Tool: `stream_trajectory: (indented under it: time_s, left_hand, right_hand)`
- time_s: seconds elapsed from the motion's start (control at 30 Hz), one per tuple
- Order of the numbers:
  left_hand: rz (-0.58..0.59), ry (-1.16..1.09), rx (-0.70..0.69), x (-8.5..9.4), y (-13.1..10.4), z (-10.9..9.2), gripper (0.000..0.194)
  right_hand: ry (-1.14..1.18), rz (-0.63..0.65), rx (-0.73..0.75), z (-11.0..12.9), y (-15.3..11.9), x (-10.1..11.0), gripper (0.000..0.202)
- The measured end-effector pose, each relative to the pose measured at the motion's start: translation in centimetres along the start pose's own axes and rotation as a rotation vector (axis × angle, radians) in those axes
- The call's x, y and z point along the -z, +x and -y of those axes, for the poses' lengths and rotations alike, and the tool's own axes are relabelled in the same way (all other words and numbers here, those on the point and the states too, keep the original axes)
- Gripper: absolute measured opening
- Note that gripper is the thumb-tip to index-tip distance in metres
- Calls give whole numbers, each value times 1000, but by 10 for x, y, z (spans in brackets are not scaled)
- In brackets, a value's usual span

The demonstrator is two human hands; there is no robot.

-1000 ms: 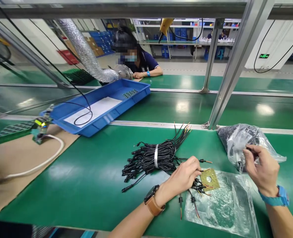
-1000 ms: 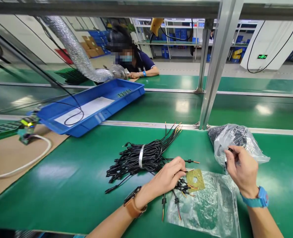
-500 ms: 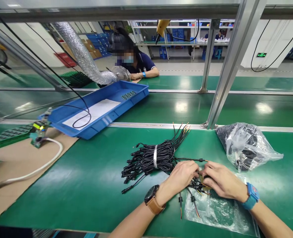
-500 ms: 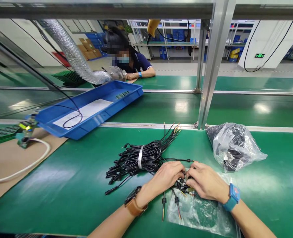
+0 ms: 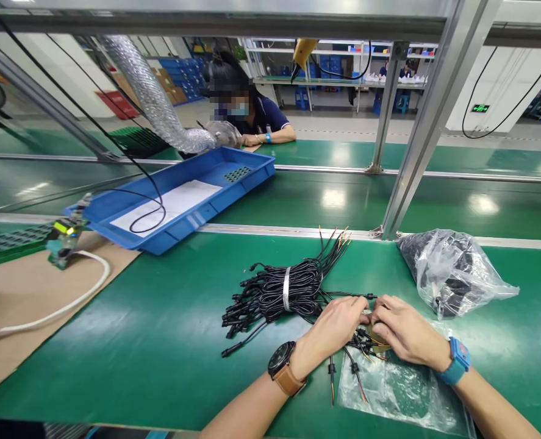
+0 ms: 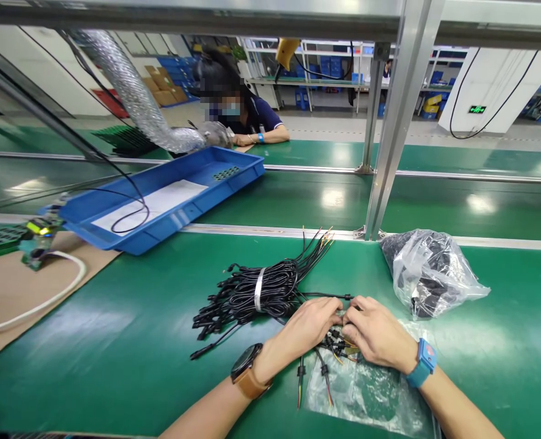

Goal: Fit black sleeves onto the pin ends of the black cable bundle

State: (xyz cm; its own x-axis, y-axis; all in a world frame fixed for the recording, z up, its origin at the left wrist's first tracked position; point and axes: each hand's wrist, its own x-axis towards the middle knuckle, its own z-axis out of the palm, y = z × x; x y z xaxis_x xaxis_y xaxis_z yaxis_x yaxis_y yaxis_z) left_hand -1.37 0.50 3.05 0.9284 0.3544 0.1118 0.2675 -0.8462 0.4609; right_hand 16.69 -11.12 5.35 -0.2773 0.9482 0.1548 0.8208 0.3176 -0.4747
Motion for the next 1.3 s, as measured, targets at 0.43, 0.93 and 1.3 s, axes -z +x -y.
stream_trajectory:
  time_s: [0.43, 0.93, 1.3]
  left_hand:
    - [-25, 33, 10, -4, -2, 4, 16]
    - [-46, 168, 1, -9, 3, 6, 19]
    - [-361, -93, -252, -19, 9, 31, 21]
  right_hand:
    - [179, -196, 32, -16, -6, 3, 19]
    - [124, -133, 60, -13, -1, -5, 25]
    - [-194, -196, 67, -32, 8, -21, 22]
